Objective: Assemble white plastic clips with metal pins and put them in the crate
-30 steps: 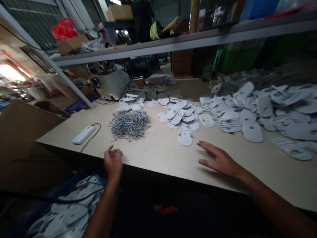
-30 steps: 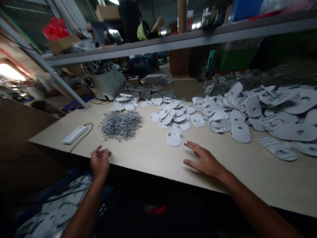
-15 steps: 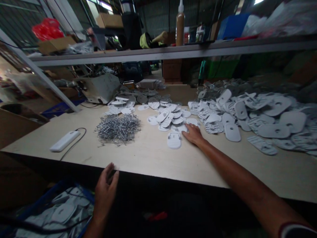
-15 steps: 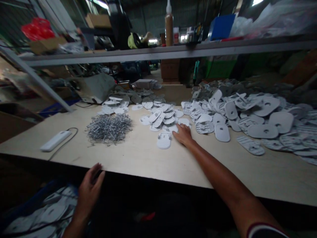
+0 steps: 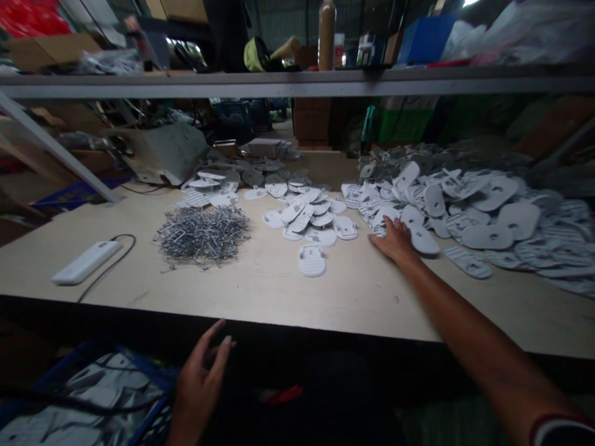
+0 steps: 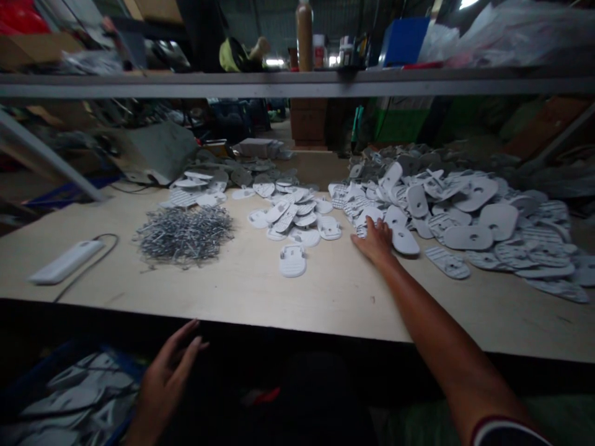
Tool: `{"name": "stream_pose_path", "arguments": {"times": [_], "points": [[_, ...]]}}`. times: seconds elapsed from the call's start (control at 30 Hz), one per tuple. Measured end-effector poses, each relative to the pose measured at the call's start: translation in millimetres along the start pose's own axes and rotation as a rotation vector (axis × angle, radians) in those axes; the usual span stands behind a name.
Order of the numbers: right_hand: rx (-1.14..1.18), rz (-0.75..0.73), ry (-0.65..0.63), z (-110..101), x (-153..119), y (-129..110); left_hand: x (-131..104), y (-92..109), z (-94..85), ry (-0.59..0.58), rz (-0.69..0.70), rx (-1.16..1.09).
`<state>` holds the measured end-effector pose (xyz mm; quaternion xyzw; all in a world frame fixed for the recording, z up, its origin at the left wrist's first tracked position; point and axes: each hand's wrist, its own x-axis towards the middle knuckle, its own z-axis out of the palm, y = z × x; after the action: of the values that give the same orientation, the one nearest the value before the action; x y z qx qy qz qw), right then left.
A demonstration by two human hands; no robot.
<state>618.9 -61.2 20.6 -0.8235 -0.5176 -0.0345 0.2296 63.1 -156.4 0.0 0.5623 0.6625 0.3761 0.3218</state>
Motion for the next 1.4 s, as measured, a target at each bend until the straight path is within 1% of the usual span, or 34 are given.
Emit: {"name": "stream_pose_path", "arguments": {"times": [0.1,0.17,0.23,0.33,0.43,0.5,0.6,0.7,0.83,0.93,1.03,1.1,1.17,1.27,1.4], "points": [[0.021,-0.102,-0.049,5,-13,-2,-9,6,4.8,-0.095,-0.050,-0.015],[0.052,-0.188,-0.081,8,-25,-11,-15,13,7.6,-0.163,-0.077,-0.025],[0.091,-0.254,-0.101,10,-36,-22,-23,20,10.6,-0.206,-0.098,-0.034],[0.139,-0.287,-0.103,8,-52,-32,-37,30,14.9,-0.268,-0.121,-0.058],[0.187,-0.296,-0.061,4,-63,-33,-51,36,17.1,-0.327,-0.137,-0.101],[0.171,-0.331,-0.065,0,-64,-29,-59,35,16.6,-0.375,-0.135,-0.101],[0.083,-0.387,-0.118,-5,-57,-26,-66,32,14.7,-0.434,-0.120,-0.069],[0.067,-0.387,-0.097,-9,-44,-31,-71,31,15.2,-0.475,-0.127,-0.056],[0.080,-0.348,-0.083,-10,-25,-56,-74,37,19.9,-0.543,-0.104,-0.043],[0.102,-0.340,-0.102,-8,-19,-80,-76,43,20.9,-0.577,-0.090,-0.031],[0.150,-0.392,-0.169,-3,-27,-103,-78,46,17.6,-0.592,-0.088,-0.046],[0.175,-0.437,-0.243,2,-38,-118,-81,45,14.9,-0.592,-0.094,-0.047],[0.180,-0.468,-0.280,8,-51,-130,-83,43,13.4,-0.604,-0.106,-0.051],[0.176,-0.448,-0.242,19,-62,-146,-86,44,15.2,-0.648,-0.118,-0.080],[0.203,-0.383,-0.207,27,-62,-161,-82,50,23.7,-0.700,-0.149,-0.217]]}}
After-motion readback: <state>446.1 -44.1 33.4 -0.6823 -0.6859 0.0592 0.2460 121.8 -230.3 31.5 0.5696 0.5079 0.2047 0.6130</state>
